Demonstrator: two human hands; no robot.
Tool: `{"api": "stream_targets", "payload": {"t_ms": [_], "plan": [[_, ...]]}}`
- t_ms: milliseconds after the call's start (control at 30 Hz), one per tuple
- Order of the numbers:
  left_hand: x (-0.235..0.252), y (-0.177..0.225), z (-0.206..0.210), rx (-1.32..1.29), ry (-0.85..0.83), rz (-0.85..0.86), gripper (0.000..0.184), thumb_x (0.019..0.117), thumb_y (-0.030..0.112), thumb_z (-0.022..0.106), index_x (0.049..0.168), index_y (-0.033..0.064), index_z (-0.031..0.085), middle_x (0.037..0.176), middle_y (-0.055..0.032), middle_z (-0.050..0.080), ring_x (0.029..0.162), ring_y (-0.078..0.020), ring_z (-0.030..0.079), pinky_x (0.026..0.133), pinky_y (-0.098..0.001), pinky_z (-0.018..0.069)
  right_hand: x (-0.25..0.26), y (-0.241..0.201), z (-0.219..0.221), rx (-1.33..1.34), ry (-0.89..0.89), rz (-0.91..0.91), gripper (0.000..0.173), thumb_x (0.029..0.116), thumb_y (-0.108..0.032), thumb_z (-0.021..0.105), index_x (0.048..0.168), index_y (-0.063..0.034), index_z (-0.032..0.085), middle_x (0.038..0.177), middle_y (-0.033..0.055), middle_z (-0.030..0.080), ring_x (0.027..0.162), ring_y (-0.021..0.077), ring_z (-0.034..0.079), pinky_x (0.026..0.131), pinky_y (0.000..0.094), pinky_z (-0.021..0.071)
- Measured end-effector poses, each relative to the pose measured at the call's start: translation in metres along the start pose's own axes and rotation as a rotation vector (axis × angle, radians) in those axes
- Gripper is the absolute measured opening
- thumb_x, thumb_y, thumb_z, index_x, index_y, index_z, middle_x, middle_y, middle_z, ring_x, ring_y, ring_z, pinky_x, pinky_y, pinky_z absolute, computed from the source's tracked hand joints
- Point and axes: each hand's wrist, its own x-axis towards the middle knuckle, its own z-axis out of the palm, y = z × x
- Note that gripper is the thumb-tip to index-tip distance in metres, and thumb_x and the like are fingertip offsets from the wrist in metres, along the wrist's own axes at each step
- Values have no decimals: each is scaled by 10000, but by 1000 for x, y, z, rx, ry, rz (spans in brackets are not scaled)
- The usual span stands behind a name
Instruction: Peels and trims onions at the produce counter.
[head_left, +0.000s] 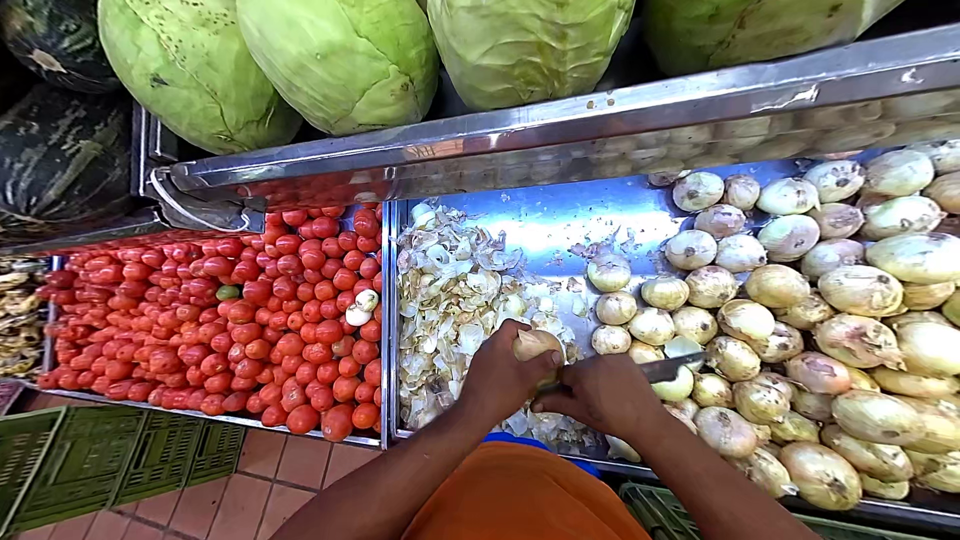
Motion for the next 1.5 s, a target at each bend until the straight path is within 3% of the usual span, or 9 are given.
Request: {"api": "stream_targets", "payload": {"t_ms": [67,267,433,633,967,1167,1233,1333,1500], "plan": [[0,-1,5,13,63,10,601,900,531,740,1347,160,582,1093,-96,691,976,-242,689,867,-522,575,2,-4,14,-16,204,-101,773,895,-839,401,606,-142,567,502,29,513,476,216,593,435,450,464],[28,-18,-29,-651,-15,-136,621,985,473,649,1460,137,431,1248,-151,657,1077,-302,675,880,-514,574,-16,16,9,-17,85,-31,781,931,-811,380,649,-109,577,540,61,536,530,256,626,476,477,496],[20,-18,-35,-657,-19,-110,549,982,415,673,1412,142,471,1211,-142,672,1061,-284,678,893,-503,567,-11,25,-4,-19,174,65,722,880,-821,487,668,-140,594,545,25,529,520,228,603,467,464,484],[17,-15,-20,-578,-89,-74,510,957,360,720,1346,109,507,1136,-139,681,997,-258,684,871,-469,569,14,9,-18,-55,16,61,751,820,-874,513,742,-138,642,616,32,594,616,229,647,560,472,508],[24,-29,-10,-685,-52,-184,502,971,428,683,1310,94,524,1077,-168,695,931,-285,701,783,-460,585,5,-3,5,-130,112,-160,722,984,-743,359,647,-139,564,516,30,502,490,218,594,439,423,453],[28,-26,-23,-924,-66,-341,505,1044,513,482,1306,104,619,1119,-183,687,875,-300,696,691,-436,585,6,2,10,-124,-393,39,780,1019,-718,292,918,-36,657,816,192,685,840,410,711,705,601,539],[26,-26,-27,-951,-98,-335,530,1033,543,473,1302,115,631,1137,-173,687,902,-290,691,699,-426,575,14,15,17,-86,-371,162,656,1033,-642,407,970,-47,676,886,192,710,899,413,715,752,615,547],[23,-27,-29,-961,-120,-287,552,1028,564,487,1329,121,623,1167,-162,689,957,-277,692,749,-414,581,18,29,10,22,-374,287,272,1031,-299,583,1158,-78,677,1092,172,709,1059,381,689,888,595,548],[21,-26,-30,-873,-50,-184,460,997,326,664,1377,92,550,1181,-157,691,1032,-279,691,877,-443,577,-4,21,-33,151,-273,164,222,1063,-152,479,1199,-82,640,1075,122,677,1011,295,682,909,495,559]]}}
